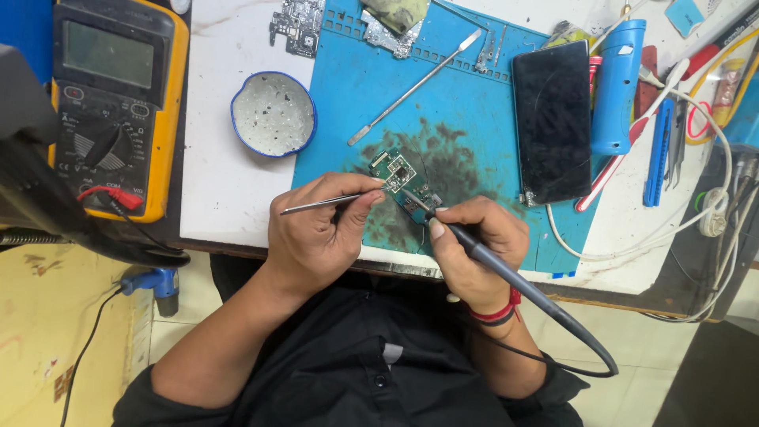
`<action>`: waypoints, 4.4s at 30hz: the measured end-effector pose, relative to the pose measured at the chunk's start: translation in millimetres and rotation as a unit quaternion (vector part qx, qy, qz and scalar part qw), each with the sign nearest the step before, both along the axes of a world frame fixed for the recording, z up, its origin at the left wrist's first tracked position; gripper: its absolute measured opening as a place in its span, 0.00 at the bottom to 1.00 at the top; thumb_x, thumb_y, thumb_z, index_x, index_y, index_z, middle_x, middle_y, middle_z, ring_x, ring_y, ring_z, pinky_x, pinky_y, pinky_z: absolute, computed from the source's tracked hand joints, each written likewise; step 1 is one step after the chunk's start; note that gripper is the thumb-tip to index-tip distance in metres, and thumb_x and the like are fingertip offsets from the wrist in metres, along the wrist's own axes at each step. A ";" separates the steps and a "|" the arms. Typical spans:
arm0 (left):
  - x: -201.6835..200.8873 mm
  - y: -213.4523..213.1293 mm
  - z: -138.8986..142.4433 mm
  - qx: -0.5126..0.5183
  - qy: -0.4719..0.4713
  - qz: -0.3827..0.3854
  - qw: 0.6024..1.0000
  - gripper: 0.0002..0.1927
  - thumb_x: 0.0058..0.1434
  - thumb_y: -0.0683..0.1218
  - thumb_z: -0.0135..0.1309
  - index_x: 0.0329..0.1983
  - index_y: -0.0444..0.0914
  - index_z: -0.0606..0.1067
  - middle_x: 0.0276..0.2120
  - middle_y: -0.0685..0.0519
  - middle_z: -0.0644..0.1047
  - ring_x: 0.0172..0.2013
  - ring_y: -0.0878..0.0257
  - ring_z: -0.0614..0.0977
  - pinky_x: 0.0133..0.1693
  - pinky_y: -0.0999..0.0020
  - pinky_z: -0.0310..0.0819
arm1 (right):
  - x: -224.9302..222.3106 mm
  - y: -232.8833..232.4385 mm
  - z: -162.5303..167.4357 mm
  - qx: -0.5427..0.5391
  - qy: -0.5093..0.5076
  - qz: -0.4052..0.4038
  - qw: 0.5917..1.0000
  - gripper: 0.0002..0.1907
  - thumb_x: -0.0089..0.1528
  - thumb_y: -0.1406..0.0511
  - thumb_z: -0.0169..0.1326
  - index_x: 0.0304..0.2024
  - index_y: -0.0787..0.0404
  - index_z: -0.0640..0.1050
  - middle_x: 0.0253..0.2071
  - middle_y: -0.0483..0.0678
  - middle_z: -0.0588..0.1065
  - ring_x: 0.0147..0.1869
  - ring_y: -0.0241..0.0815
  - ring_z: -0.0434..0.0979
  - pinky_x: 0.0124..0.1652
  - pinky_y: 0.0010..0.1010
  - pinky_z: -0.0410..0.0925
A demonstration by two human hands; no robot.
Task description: The person uses a soldering iron and tweezers to work on a small circuit board, then places it aside and uses a screwdriver to remove screws from a disassembled smartphone. They continue to manipulate internal components of the phone with the screwdriver.
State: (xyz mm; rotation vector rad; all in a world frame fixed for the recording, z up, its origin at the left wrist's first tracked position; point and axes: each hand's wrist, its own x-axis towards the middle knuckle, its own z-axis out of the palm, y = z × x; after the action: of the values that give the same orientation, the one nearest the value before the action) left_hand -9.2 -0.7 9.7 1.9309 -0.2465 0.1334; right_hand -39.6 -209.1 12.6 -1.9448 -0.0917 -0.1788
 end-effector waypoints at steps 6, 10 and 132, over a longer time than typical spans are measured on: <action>-0.6 -0.5 -0.9 -0.006 -0.014 -0.003 1.000 0.05 0.69 0.43 0.61 0.44 0.36 0.79 0.34 0.51 0.82 0.28 0.64 0.83 0.30 0.71 0.74 | 0.0 1.3 -0.1 -0.009 -0.002 0.002 1.000 0.05 0.59 0.75 0.61 0.37 0.67 0.79 0.29 0.45 0.76 0.29 0.29 0.72 0.31 0.21 0.63; -0.5 -0.2 -0.7 0.002 -0.011 -0.005 1.000 0.05 0.68 0.43 0.61 0.43 0.36 0.79 0.33 0.51 0.82 0.27 0.63 0.83 0.29 0.71 0.73 | 0.6 1.3 0.4 -0.019 -0.003 0.000 1.000 0.05 0.58 0.75 0.61 0.36 0.67 0.79 0.29 0.45 0.76 0.28 0.29 0.72 0.30 0.21 0.62; -1.1 -2.6 -0.7 -0.001 -0.006 0.011 1.000 0.04 0.67 0.41 0.61 0.42 0.36 0.79 0.33 0.50 0.83 0.27 0.64 0.84 0.29 0.72 0.75 | -0.7 5.5 -2.4 -0.021 0.008 -0.031 0.999 0.04 0.59 0.74 0.62 0.37 0.67 0.80 0.28 0.44 0.77 0.28 0.27 0.72 0.30 0.20 0.63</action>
State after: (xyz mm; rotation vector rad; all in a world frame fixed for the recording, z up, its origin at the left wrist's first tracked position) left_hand -10.3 -3.3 9.0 1.9310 -0.2331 0.1600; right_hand -40.3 -203.6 10.2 -1.9920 -0.0247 -0.2048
